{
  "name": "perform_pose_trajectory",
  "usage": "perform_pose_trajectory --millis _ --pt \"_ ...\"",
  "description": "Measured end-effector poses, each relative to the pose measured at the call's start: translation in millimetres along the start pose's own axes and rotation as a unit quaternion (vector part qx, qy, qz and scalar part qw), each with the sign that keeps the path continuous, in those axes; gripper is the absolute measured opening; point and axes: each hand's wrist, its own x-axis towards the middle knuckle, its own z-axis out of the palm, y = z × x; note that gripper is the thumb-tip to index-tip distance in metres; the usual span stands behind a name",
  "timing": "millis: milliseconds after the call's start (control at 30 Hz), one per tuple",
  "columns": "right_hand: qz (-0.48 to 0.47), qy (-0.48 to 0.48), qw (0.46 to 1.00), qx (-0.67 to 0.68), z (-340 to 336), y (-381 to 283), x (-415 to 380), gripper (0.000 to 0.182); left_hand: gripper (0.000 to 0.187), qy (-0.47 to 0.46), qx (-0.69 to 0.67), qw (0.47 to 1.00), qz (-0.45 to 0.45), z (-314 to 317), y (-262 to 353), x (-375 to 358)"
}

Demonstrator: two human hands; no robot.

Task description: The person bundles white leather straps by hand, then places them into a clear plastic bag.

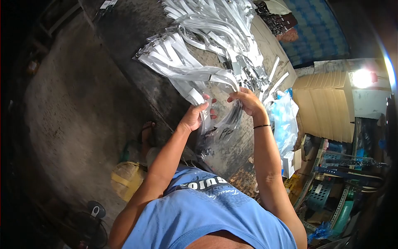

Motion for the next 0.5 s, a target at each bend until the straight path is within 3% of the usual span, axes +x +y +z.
perform_pose_trajectory --millis 100,200,300,333,400,467,500 --pt "0.009 -0.021 1.000 0.005 -2.6 -4.5 -0.4 0.031 0.034 -0.006 0.021 1.000 -0.019 8.8 -3.0 9.2" --pt "0.016 -0.026 0.999 0.033 2.1 -7.9 -2.5 0.023 0.045 0.080 0.098 0.992 -0.014 33.6 -9.4 22.7" --pt "-0.064 -0.042 0.989 -0.124 13.5 0.7 1.6 0.029 0.051 0.051 0.067 0.995 -0.051 41.9 3.3 34.2" --pt "-0.079 -0.026 0.980 -0.182 16.0 -0.4 0.7 0.029 0.053 -0.014 0.055 0.997 -0.051 38.0 8.9 37.0" --pt "-0.093 -0.006 0.967 -0.239 16.8 -4.8 -0.3 0.029 0.047 -0.012 0.051 0.997 -0.053 34.2 13.1 40.2" --pt "-0.136 0.013 0.898 -0.417 18.7 -11.6 -3.9 0.029 0.042 -0.022 0.076 0.995 -0.066 26.5 18.2 44.6" --pt "-0.134 0.016 0.899 -0.417 18.6 -16.1 -6.2 0.029 0.042 -0.024 0.076 0.994 -0.069 24.4 18.1 46.9"
